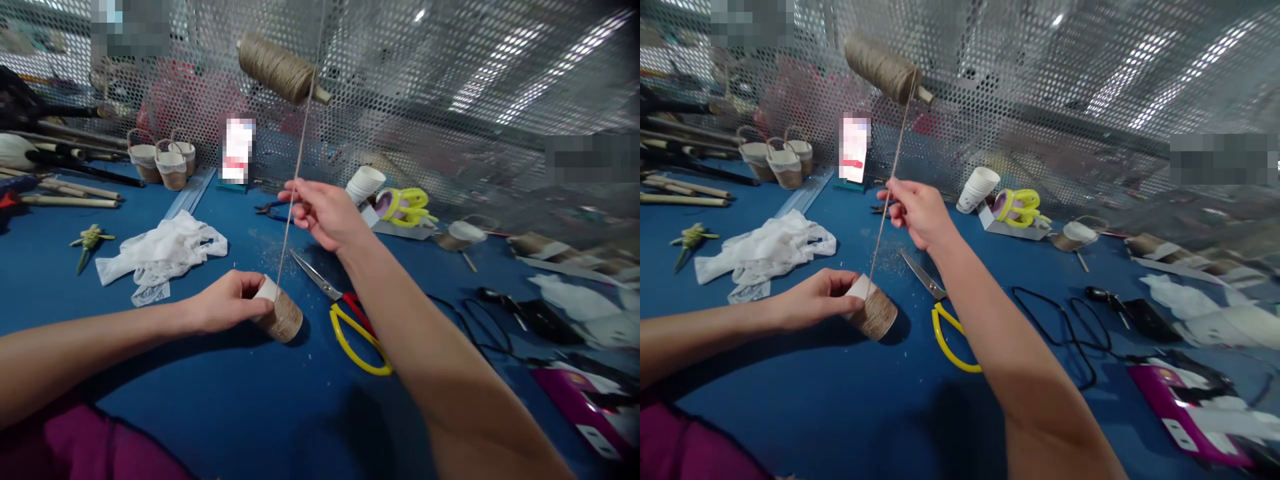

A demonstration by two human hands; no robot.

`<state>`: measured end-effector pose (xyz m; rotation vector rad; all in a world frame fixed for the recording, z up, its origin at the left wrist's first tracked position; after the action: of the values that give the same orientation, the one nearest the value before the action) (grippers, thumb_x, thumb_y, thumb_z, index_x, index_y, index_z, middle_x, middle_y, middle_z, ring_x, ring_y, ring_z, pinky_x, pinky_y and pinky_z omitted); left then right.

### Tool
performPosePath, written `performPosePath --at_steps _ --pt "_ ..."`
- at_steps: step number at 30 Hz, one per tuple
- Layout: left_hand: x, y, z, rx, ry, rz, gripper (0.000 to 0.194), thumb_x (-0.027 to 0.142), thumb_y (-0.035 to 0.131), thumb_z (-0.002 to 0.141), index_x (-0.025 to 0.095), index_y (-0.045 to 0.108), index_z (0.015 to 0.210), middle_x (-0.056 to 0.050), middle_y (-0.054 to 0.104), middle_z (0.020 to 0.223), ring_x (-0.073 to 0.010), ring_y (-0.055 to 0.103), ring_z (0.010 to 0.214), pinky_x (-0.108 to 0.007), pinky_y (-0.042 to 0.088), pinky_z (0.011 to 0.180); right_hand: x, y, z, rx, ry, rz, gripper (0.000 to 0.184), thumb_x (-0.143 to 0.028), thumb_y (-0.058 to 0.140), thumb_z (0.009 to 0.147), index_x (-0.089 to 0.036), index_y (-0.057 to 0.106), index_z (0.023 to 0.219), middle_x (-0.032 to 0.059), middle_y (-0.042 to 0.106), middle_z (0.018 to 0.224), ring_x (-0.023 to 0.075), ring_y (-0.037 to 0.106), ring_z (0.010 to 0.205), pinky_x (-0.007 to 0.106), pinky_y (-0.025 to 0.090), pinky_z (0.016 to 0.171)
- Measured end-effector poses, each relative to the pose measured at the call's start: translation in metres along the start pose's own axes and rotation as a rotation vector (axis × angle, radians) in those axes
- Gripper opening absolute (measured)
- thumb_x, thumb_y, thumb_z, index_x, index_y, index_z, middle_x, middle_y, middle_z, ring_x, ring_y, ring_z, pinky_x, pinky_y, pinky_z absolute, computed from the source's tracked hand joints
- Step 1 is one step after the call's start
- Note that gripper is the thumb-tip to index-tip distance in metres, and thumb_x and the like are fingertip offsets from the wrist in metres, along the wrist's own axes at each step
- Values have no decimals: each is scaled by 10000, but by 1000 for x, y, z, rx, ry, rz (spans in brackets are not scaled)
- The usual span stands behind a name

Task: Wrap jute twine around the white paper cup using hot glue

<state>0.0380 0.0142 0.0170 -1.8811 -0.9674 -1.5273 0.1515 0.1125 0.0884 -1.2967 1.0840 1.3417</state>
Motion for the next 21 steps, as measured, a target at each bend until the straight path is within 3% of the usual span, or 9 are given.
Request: performPosePath --at_steps 4,8,13,16,21 --pt "-1 -1 1 7 -23 -31 172 229 544 604 119 536 736 24 515 663 -105 480 624 -239 380 633 -20 -1 13 44 -131 4 116 -83 446 815 -129 536 872 -41 527 578 39 433 411 161 326 354" --pt "-4 -1 1 2 -53 -73 167 216 560 600 119 539 735 25 520 658 -105 480 619 -244 387 636 -15 5 -4 1 -273 -282 201 -76 426 788 -132 576 910 -55 499 552 51 455 392 179 362 358" --pt "-3 2 -3 -54 -39 -114 122 190 582 614 116 536 699 30 515 638 -89 454 598 -224 362 602 31 25 -46 -404 -133 -777 289 -49 426 724 -185 660 826 -11 619 663 94 554 562 224 441 538" --pt "1 8 -8 -161 -44 -165 127 176 603 611 114 564 715 25 540 670 -83 459 608 -210 353 598 52 26 -67 -567 -58 -793 278 -16 465 661 -196 675 691 -12 669 692 120 582 653 235 445 600" --pt "5 19 -17 -340 -93 -196 138 150 601 631 109 588 762 31 534 664 -69 444 589 -192 333 571 64 24 -85 -772 96 -700 230 -24 492 646 -176 662 622 -49 599 506 78 522 440 181 407 430"
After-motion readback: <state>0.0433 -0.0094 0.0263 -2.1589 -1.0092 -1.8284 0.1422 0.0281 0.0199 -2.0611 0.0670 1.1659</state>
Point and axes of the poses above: each hand's wrist, its own z-axis towards the middle knuckle, its own y-axis out of the palm, x = y × z, the point moved 5 cm from there along z, towards the middle knuckle
